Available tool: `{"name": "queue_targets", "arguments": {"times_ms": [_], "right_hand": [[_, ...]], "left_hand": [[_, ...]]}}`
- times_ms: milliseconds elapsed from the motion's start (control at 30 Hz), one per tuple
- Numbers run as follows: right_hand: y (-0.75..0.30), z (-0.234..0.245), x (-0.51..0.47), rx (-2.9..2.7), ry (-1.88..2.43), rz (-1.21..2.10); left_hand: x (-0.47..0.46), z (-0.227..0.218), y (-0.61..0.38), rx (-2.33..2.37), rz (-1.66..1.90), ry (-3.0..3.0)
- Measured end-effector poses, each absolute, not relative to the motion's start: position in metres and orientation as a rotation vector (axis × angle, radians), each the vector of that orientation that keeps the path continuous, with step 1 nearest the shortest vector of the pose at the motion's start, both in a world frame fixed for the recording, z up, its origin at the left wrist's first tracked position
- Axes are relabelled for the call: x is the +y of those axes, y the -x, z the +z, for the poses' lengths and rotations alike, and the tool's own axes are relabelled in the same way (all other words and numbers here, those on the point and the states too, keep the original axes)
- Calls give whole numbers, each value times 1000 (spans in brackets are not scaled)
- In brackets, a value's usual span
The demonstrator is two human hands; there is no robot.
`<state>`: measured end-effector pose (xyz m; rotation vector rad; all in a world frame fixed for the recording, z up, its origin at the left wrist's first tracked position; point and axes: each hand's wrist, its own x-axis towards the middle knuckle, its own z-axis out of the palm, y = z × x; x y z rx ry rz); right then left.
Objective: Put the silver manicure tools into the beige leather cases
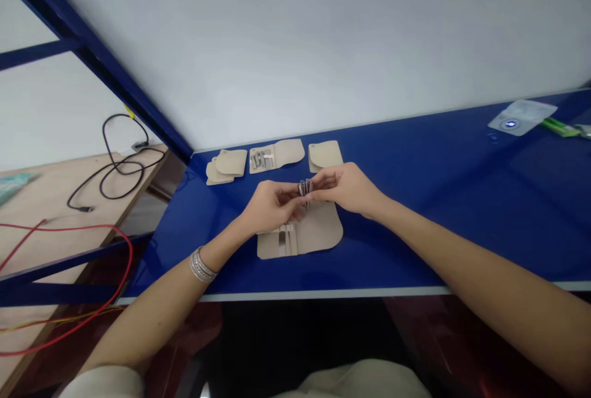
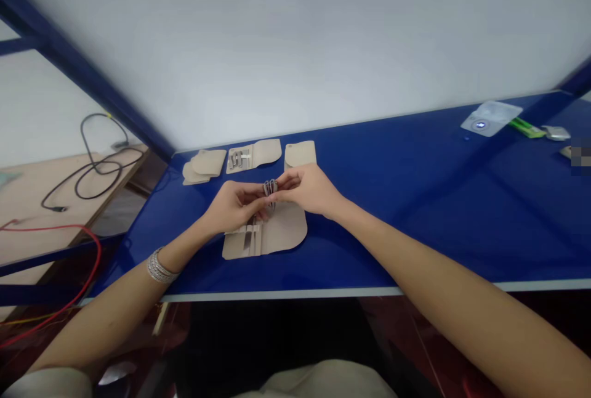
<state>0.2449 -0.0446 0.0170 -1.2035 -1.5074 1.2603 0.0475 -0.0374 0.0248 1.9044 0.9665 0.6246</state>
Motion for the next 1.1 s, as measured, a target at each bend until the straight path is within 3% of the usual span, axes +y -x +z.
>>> {"name": "queue_targets", "arguments": {"times_ms": [1100], "right_hand": [[-247,20,-45,-1514,1240,1286]], "left_hand": [[-39,31,-46,927,604,-2053]]}}
